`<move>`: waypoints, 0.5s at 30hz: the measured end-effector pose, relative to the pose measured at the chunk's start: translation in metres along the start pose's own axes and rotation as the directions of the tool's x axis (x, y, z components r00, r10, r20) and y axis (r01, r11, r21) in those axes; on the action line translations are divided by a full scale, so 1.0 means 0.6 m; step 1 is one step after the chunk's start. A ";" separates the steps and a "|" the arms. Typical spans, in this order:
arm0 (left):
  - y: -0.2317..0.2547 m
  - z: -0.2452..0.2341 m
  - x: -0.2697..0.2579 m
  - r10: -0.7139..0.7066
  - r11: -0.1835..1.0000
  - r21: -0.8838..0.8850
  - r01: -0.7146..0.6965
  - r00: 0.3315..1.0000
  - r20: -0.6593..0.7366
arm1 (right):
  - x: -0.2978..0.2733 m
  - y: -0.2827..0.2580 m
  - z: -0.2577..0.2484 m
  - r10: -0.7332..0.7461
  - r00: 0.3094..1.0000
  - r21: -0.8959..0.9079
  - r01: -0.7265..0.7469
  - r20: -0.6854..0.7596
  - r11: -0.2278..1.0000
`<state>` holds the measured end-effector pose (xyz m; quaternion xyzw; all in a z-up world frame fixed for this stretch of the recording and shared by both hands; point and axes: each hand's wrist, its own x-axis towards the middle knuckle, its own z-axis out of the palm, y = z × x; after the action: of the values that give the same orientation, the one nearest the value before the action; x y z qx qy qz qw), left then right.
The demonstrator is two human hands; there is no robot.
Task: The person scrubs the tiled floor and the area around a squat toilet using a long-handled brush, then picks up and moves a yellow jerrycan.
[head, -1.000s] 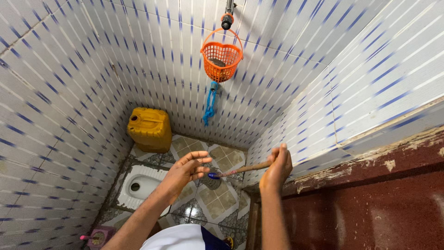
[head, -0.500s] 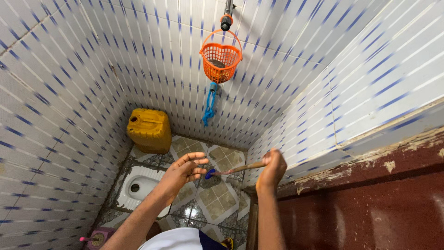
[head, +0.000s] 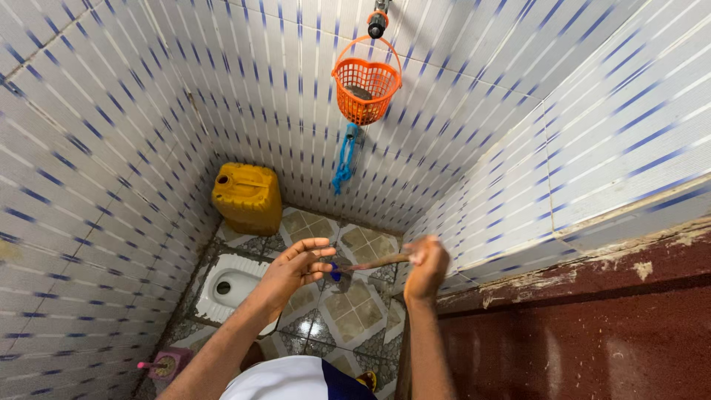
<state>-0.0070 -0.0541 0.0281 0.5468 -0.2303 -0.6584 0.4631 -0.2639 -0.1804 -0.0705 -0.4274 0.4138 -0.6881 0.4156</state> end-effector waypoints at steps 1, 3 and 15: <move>0.000 0.001 -0.001 -0.002 1.000 -0.001 0.002 1.000 0.000 | -0.008 0.008 -0.001 0.024 0.967 0.080 -0.046 0.253 0.996; 0.001 0.003 -0.001 -0.007 1.000 0.005 0.007 1.000 0.007 | -0.010 0.001 0.003 0.028 0.870 0.145 -0.113 0.492 0.983; -0.006 -0.011 -0.002 0.020 0.999 -0.033 -0.020 1.000 0.003 | -0.016 -0.029 0.053 0.082 0.912 0.095 -0.131 0.401 0.987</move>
<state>-0.0023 -0.0502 0.0241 0.5356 -0.2256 -0.6584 0.4782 -0.2355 -0.1730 -0.0472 -0.5086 0.3019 -0.5874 0.5523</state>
